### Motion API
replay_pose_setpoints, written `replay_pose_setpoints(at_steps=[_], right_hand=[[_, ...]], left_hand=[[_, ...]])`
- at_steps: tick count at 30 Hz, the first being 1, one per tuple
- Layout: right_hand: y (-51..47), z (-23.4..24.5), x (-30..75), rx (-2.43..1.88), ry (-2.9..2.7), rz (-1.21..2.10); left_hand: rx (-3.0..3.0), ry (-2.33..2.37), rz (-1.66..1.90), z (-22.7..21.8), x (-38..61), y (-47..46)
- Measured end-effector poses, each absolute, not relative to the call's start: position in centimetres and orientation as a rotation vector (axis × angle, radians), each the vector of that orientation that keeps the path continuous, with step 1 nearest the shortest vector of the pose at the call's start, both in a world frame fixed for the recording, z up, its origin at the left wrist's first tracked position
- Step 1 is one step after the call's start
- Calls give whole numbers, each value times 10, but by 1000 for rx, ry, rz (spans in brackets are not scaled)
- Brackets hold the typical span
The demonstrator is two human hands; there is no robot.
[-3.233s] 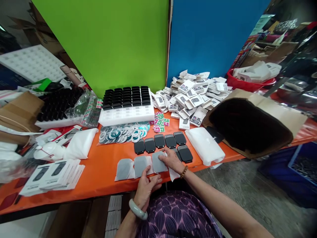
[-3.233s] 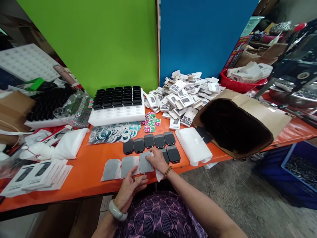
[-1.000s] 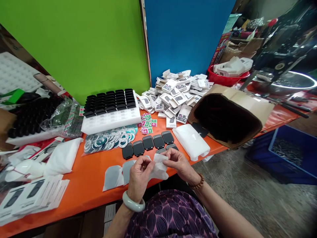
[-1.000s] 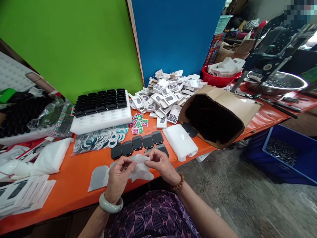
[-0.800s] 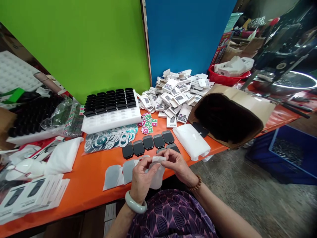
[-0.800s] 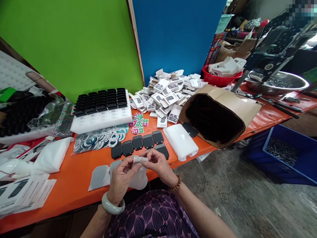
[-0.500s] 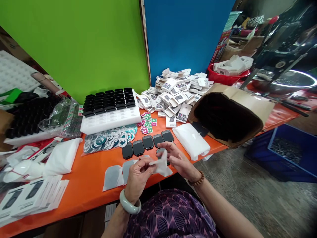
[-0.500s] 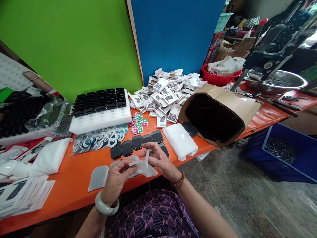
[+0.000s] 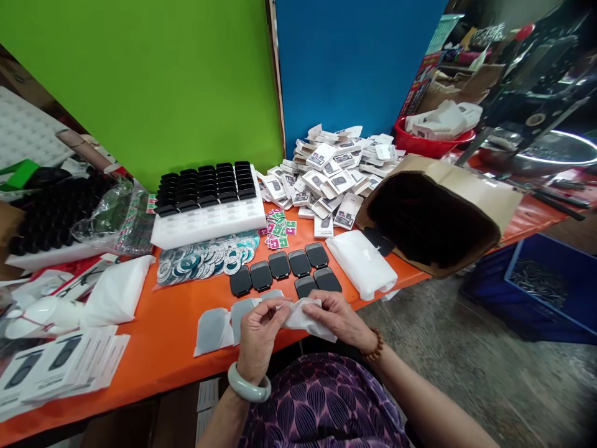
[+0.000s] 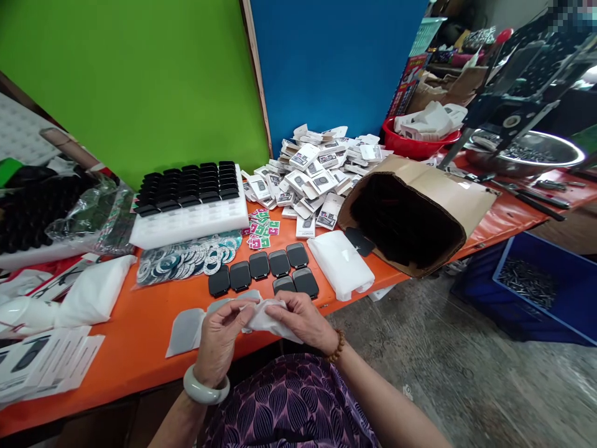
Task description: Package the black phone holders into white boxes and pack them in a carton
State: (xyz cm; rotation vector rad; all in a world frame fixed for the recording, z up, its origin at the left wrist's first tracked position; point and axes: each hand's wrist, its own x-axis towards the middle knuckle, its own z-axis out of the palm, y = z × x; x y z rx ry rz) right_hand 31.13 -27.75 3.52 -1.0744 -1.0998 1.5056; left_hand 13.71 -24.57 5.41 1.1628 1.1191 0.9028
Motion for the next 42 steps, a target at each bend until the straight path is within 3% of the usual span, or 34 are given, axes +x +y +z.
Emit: replay_pose_setpoints(at_steps=[9, 12, 19, 28, 32, 37, 42], right_hand=[[-309, 1, 308, -1183, -1211, 1535], [-303, 3, 324, -1254, -1403, 1417], [-245, 15, 354, -1529, -2112, 707], [-205, 23, 339, -1726, -2549, 647], [-207, 20, 346, -1591, -2386, 819], [-222, 26, 351, -1306, -1699, 1118], [-251, 43, 337, -1085, -1307, 1141]], left_hand=[[591, 967, 646, 45, 144, -264], [872, 975, 458, 43, 133, -257], [1893, 1163, 279, 42, 117, -244], [2141, 1071, 48, 31, 122, -247], [2113, 1055, 97, 28, 123, -244], [2028, 1023, 195, 29, 126, -243], [1939, 1034, 273, 43, 130, -242]])
